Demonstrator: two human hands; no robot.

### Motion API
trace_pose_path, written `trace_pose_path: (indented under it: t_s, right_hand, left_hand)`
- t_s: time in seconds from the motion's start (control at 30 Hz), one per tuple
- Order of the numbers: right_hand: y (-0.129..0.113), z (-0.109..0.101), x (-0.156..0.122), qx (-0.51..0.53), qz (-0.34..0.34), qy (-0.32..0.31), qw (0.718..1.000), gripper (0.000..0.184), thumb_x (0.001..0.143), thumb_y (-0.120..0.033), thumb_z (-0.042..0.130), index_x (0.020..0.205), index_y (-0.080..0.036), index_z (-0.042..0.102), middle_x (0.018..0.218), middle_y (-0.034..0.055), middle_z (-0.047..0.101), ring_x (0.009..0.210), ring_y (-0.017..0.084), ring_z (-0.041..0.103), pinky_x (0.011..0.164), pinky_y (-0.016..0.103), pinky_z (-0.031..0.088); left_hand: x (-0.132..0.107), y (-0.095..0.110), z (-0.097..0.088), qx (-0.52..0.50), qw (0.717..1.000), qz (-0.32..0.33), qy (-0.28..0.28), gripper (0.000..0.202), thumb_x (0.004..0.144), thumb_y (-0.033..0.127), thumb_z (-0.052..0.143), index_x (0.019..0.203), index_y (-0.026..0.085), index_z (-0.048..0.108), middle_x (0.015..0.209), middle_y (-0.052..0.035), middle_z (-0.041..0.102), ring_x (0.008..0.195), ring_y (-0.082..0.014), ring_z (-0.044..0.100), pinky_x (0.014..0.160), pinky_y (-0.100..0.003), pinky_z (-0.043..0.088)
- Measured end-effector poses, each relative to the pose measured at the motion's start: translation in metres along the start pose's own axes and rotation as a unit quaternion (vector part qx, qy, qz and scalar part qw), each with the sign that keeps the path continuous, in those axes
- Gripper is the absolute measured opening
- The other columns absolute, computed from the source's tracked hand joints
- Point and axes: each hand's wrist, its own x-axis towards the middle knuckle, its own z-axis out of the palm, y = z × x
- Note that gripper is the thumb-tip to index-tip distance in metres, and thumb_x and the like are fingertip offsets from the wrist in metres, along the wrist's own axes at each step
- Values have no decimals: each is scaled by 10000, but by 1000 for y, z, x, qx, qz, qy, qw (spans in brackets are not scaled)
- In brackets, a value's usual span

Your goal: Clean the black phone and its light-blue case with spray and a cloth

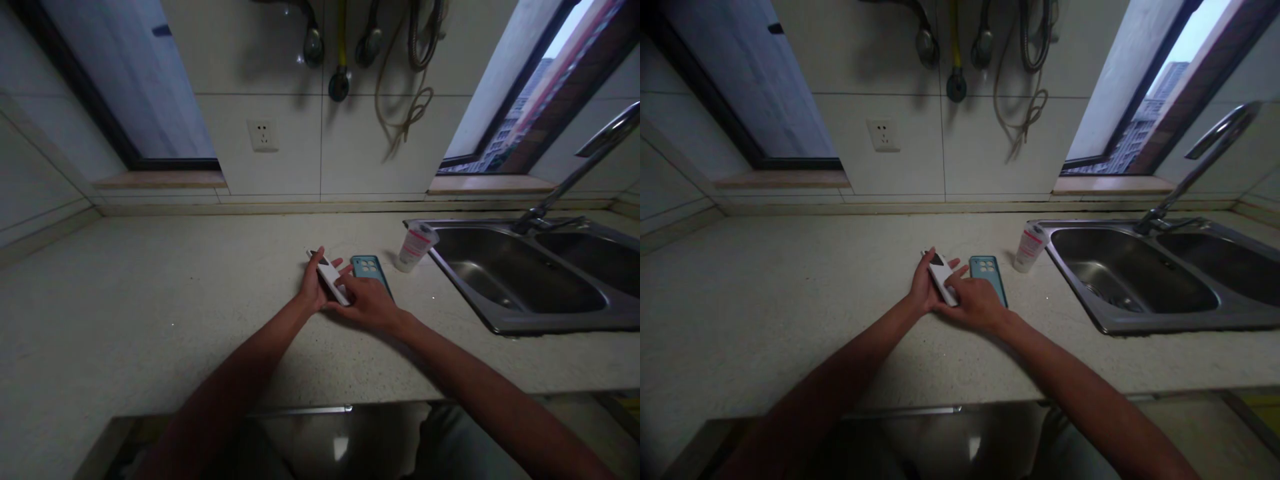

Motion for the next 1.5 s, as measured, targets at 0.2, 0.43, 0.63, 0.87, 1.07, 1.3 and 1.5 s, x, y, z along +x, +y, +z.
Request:
trace_pose_path:
  t_s: [0.2,0.43,0.63,0.87,1.07,1.3,1.5]
  right_hand:
    - [2,-1,0,164,-61,8,985,429,899,-544,608,1108,-175,669,722,16,648,610,138,539,618,266,399]
    - [15,-6,6,245,64,194,948,530,878,-353,635,1371,-244,474,1220,126,605,918,217,631,702,345,550]
    - [26,0,6,118,-43,161,979,595,932,-262,533,1501,-243,359,1447,173,504,1266,311,541,919,485,566]
    - [27,9,6,-3,-149,107,983,717,948,-140,458,1597,-206,159,1555,175,409,1458,288,362,1169,567,362]
    - [7,21,5,-8,-203,42,978,669,919,-106,452,1555,-130,246,1490,202,481,1447,294,372,1131,547,415]
    - [-2,4,-1,-2,-241,-6,970,374,989,-258,416,1314,-138,557,901,118,709,810,226,642,737,379,531]
    - [1,0,-2,-10,-269,22,963,317,999,-320,444,1120,-146,681,735,70,653,689,195,580,660,331,459]
  left_hand:
    - [-1,11,1,-29,997,10,-69,489,904,559,488,1202,186,595,1046,-143,717,988,-306,710,917,-480,524]
    - [-6,7,2,-8,981,-87,-175,844,868,808,273,1204,132,651,1021,-184,735,991,-339,700,855,-463,531]
    - [-8,7,2,-14,974,-125,-190,872,858,822,258,1222,134,650,1030,-184,737,980,-327,703,840,-439,533]
    - [-9,7,6,-23,983,-94,-154,748,903,748,316,1232,169,657,1003,-154,745,943,-306,715,852,-424,545]
    - [-5,7,3,-18,988,-65,-141,719,931,706,321,1266,156,639,1038,-169,744,939,-300,723,865,-445,547]
    - [-5,13,3,-17,995,-26,-96,749,933,705,288,1272,138,641,1051,-183,739,892,-292,728,815,-433,567]
    - [-2,12,2,-20,992,-44,-117,764,927,713,287,1242,121,655,1020,-183,740,865,-286,724,797,-418,562]
